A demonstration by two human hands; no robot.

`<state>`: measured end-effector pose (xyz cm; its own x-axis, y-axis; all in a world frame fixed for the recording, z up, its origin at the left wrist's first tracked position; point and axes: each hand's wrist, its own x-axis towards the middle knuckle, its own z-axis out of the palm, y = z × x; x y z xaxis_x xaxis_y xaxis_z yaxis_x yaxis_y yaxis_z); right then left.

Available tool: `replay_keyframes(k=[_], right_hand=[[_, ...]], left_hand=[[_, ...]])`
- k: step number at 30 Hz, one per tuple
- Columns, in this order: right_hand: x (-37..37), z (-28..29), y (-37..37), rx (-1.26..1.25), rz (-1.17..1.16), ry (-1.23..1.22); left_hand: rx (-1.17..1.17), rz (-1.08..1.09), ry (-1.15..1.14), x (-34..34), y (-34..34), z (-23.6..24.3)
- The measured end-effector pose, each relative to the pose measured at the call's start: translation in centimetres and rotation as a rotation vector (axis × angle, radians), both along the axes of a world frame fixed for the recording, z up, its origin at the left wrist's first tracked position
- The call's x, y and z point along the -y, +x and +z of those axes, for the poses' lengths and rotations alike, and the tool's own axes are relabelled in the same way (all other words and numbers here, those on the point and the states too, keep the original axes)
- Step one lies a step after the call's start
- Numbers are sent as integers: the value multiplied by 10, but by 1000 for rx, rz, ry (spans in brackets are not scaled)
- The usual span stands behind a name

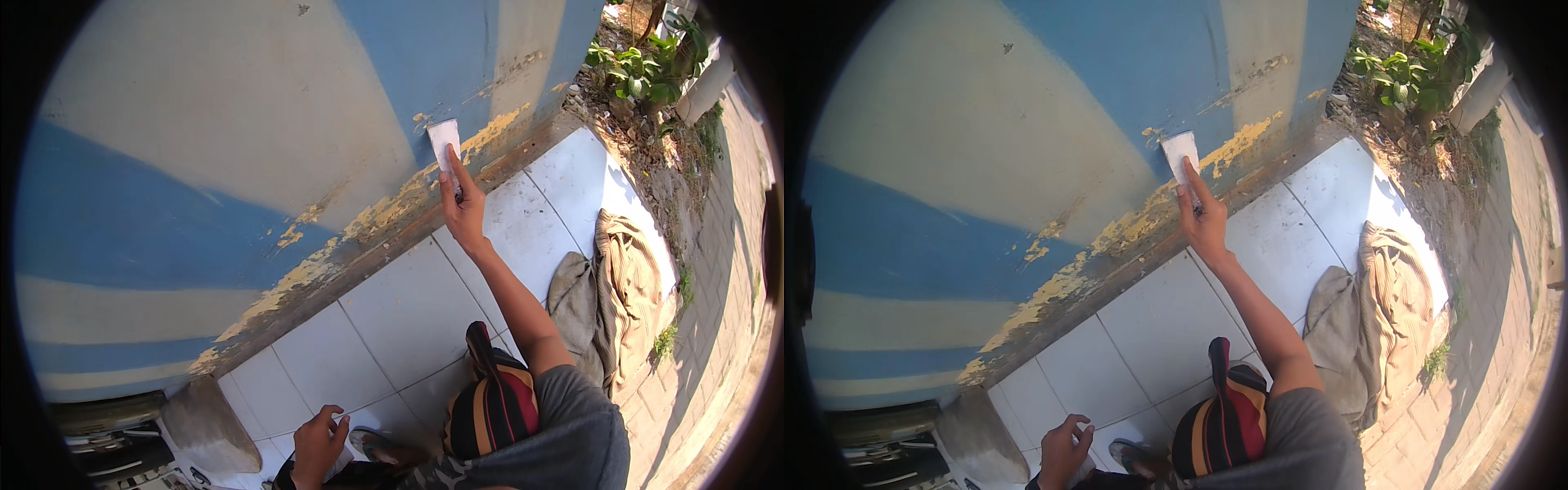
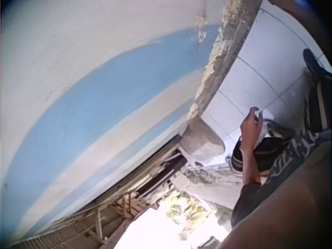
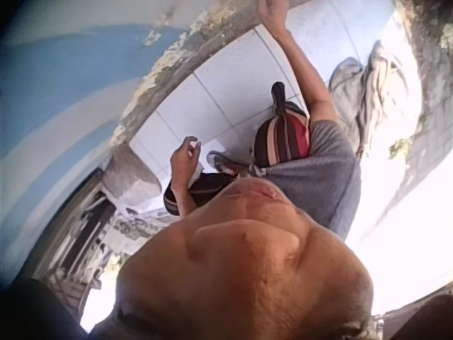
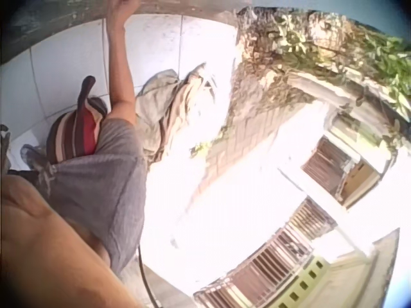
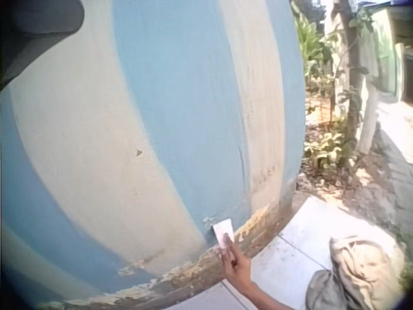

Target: The person scrapes peeling paint from the lower section of a striped wall using a putty knife and then sands the area by hand with a piece of sandpaper.

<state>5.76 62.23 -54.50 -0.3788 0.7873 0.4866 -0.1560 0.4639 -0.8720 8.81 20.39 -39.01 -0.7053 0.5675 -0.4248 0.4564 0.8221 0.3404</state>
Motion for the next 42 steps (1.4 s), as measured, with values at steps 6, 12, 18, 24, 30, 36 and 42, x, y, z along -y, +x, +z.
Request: replay_keyframes(k=[6,12,18,24,30,36,42], right_hand=[[-2,-4,2,19,1,-26],[-1,11,-1,-11,-15,-19],[5,-3,4,-27,-22,17],[-3,3,2,-26,7,22],[-2,8,-1,-37,-10,25],[-3,22,-8,-19,18,-35],[-9,12,-6,-111,-49,106]], left_hand=[[-4,-7,-6,-6,-1,1],[6,1,-38,-6,2,4],[-49,-10,-84,4,5,5],[-6,10,-79,-4,3,1],[-3,-18,3,-5,2,3],[-18,-17,-75,2,2,-2],[-39,-11,-69,4,2,0]])
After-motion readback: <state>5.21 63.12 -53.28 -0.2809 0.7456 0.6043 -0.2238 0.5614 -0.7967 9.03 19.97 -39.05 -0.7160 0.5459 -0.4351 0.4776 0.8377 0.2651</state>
